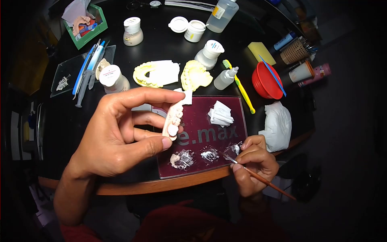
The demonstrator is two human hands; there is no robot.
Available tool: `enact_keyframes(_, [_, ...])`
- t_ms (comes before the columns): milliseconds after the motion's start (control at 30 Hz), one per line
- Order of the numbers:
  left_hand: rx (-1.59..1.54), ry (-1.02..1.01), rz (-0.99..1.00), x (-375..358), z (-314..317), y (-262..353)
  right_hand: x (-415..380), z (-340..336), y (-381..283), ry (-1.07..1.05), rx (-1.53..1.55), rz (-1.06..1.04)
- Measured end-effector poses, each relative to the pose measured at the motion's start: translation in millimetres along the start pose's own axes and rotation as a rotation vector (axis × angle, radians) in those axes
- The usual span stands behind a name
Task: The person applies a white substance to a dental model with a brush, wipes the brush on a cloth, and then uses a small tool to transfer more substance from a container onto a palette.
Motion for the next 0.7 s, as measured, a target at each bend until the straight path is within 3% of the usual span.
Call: enact_keyframes(700, [0.081,0.071,0.026,-1,-3,-1,-5,20,-1,-0.067,-0.132,0.113])
Point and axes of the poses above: each hand's wrist, its own x-axis towards the middle knuckle, its own z-axis out of the palm, y = z × x, the point moved 7 cm from there along x, towards the middle knuckle, and after that the axes turned 6 degrees about -y, right-handed, at the moved point
